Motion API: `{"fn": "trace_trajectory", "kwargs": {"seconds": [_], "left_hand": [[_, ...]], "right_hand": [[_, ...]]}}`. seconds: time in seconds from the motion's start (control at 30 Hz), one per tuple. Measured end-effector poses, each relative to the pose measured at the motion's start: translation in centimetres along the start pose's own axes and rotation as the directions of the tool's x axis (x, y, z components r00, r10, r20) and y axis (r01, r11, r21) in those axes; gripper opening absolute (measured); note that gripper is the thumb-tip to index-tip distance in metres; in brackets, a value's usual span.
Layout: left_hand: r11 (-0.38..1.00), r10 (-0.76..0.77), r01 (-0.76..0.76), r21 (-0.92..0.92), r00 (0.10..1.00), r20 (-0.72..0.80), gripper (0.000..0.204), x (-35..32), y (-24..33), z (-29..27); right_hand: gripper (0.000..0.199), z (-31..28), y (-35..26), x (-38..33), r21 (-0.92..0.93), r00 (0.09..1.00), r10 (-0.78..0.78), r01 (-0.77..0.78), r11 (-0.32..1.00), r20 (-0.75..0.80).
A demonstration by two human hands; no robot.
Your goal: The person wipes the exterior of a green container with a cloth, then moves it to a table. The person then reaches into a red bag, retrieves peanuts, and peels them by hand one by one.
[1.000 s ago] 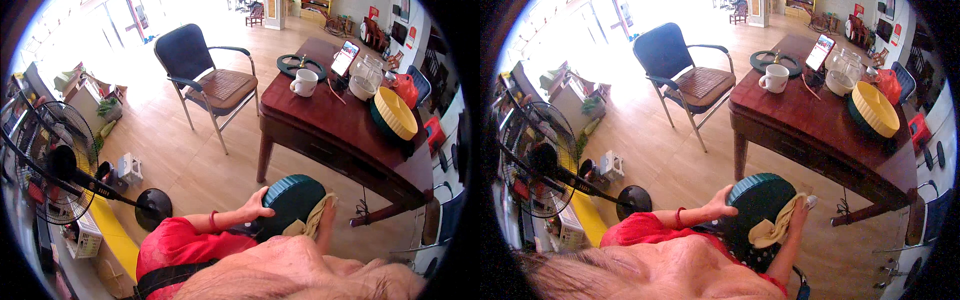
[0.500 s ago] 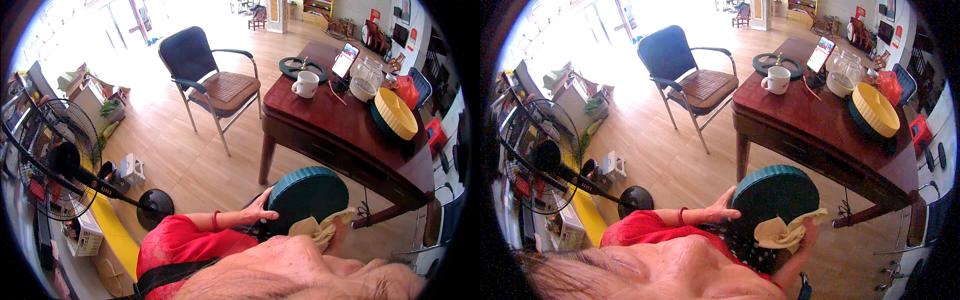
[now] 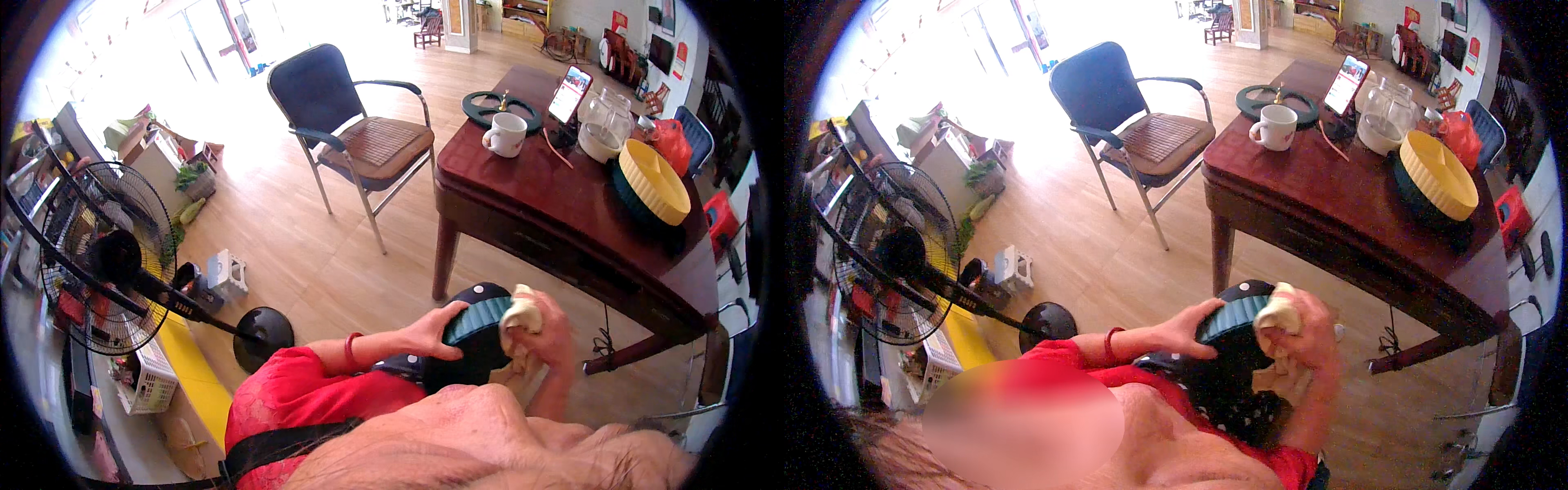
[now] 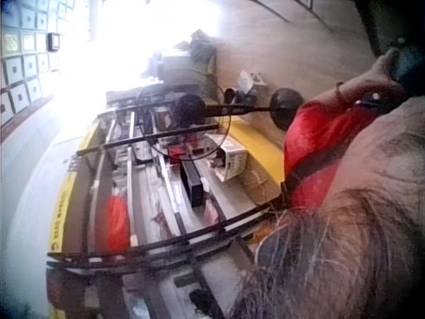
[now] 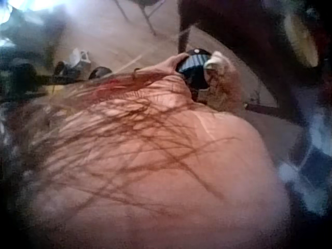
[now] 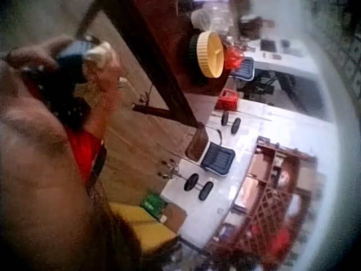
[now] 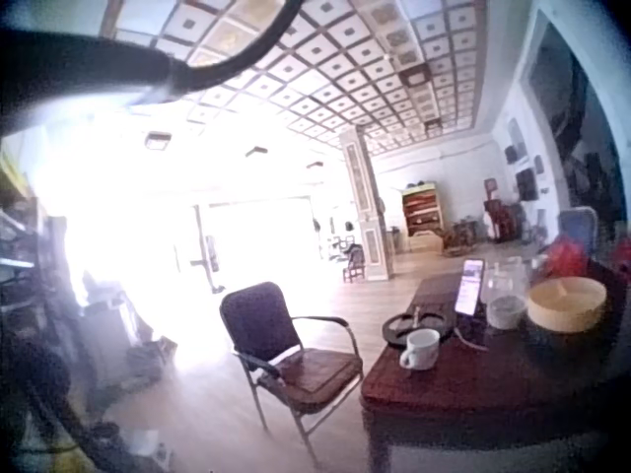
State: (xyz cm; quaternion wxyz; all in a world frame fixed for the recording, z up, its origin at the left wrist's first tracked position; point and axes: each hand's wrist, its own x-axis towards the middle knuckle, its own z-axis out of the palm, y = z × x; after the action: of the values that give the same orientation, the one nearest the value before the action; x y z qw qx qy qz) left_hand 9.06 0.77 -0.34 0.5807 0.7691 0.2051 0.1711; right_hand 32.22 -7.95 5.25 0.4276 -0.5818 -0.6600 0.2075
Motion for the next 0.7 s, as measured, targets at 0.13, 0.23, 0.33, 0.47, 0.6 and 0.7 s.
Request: {"fn": "trace_trajectory", "kwargs": {"seconds": [0.13, 0.23, 0.33, 0.47, 0.6, 0.7], "left_hand": [[0.973, 0.12, -0.13, -0.191, 0.991, -0.062, 0.074, 0.4, -0.3, 1.3], [0.924, 0.057, -0.079, -0.374, 0.996, -0.071, 0.068, -0.2, -0.2, 1.3], [0.989, 0.012, -0.029, -0.143, 0.993, -0.12, 0.066, -0.5, -1.3, 0.7], [0.997, -0.038, 0.03, -0.075, 0.993, -0.111, 0.075, -0.7, -1.9, 0.3], [0.989, -0.087, 0.069, -0.134, 0.988, -0.129, 0.072, -0.3, -1.6, -0.1], [0.984, -0.14, 0.126, -0.128, 0.985, -0.105, 0.07, 0.0, -1.5, -0.2]], "right_hand": [[0.044, 4.1, -2.7, 1.6, -0.297, 0.854, -0.464, 0.518, 0.802, 0.237], [0.038, 5.0, -4.2, 1.8, -0.309, 0.894, -0.403, 0.447, 0.84, 0.199], [0.035, 5.1, -1.8, 1.7, -0.262, 0.943, -0.319, 0.285, 0.922, -0.098], [0.043, 3.6, 9.1, -2.8, 0.324, 0.818, 0.482, -0.385, 0.864, -0.314], [0.046, 6.0, 12.5, -7.6, 0.963, 0.522, 0.852, -0.216, 0.163, -0.028], [0.049, 7.3, 11.2, -8.8, 0.996, 0.609, 0.792, -0.047, 0.077, -0.033]]}}
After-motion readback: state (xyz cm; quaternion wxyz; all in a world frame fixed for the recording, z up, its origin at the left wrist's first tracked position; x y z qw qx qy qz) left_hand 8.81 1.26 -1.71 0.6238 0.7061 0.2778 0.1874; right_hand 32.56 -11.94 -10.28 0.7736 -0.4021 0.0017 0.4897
